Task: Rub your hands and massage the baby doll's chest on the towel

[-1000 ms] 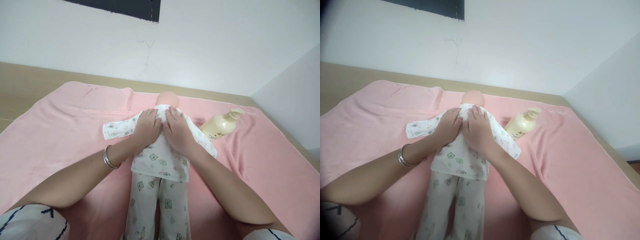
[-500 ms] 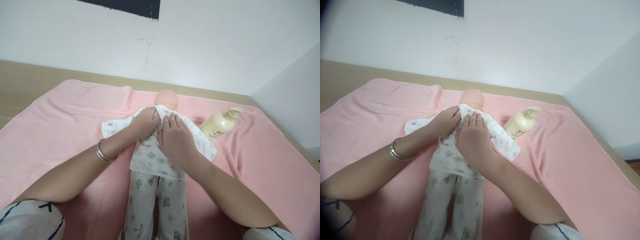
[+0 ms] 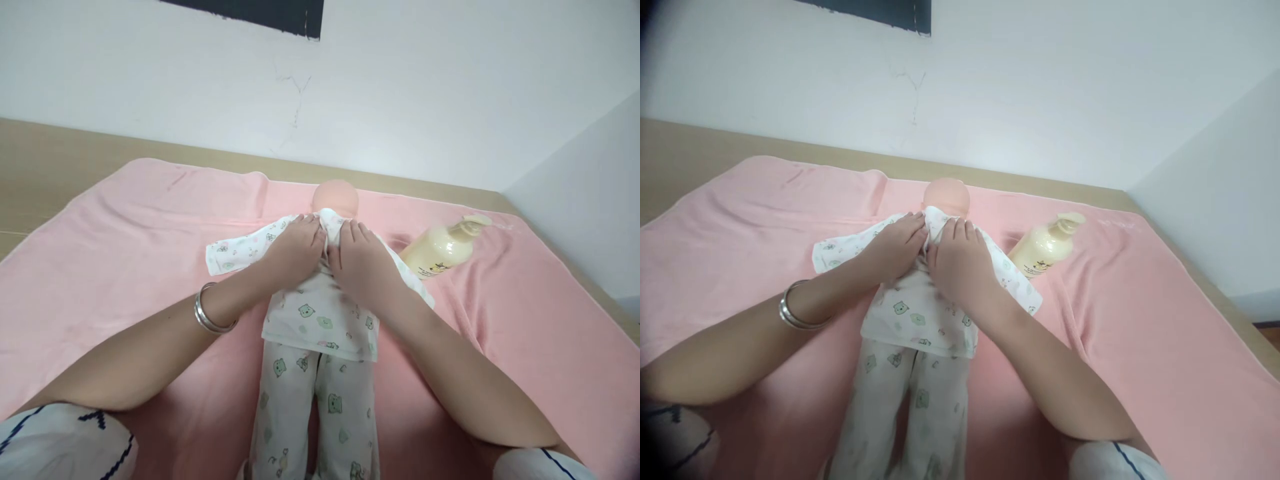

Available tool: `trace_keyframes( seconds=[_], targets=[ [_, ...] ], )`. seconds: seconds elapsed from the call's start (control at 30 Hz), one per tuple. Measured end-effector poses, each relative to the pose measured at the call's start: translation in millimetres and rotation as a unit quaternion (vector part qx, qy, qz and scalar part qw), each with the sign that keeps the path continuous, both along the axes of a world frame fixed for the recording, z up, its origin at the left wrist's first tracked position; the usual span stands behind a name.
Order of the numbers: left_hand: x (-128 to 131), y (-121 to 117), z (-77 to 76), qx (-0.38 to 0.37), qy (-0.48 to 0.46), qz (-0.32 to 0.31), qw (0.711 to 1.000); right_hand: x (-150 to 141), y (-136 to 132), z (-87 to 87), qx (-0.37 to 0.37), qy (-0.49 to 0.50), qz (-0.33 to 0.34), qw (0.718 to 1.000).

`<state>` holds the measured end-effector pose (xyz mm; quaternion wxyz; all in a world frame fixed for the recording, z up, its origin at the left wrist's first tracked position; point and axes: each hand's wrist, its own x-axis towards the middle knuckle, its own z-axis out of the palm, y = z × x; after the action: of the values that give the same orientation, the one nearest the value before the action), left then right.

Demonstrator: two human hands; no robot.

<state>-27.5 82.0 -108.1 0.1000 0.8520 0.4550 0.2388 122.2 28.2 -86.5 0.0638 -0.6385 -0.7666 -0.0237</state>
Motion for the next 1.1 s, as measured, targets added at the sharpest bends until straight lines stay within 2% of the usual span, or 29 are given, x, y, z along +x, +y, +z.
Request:
trace_keyframes(
  seconds=[0.13, 0.3, 0.43, 0.67, 0.8, 0.93, 1.03, 1.1],
  targets=[
    [2, 11, -11.2, -0.026, -0.026, 0.027, 0.999, -7, -16, 3.1, 0.033, -0.016, 0.019, 0.999],
    [6, 2, -16.7, -0.033, -0.073, 0.054, 0.995, 5, 8, 5.9, -0.030, 0.088, -0.018, 0.996],
    [8, -1, -16.1, -0.048, -0.081, 0.074, 0.993, 12, 27, -1.5, -0.035, 0.120, -0.047, 0.991],
    [8, 2, -19.7, -0.056, -0.098, 0.080, 0.990, 11, 27, -8.0, -0.023, 0.124, -0.044, 0.991],
    [7, -1, -13.1, -0.058, -0.053, 0.069, 0.995, 13, 27, -2.4, -0.038, 0.132, -0.035, 0.990],
    [6, -21, 0.3, -0.047, -0.011, 0.042, 0.998, 18, 28, 4.0, -0.051, 0.150, -0.018, 0.987],
    [7, -35, 8.7, -0.059, -0.002, 0.023, 0.998, 20, 29, 5.7, -0.049, 0.141, -0.018, 0.989],
    [7, -34, 11.6, -0.071, -0.009, 0.015, 0.997, 21, 29, 6.6, -0.053, 0.136, -0.018, 0.989]
  ],
)
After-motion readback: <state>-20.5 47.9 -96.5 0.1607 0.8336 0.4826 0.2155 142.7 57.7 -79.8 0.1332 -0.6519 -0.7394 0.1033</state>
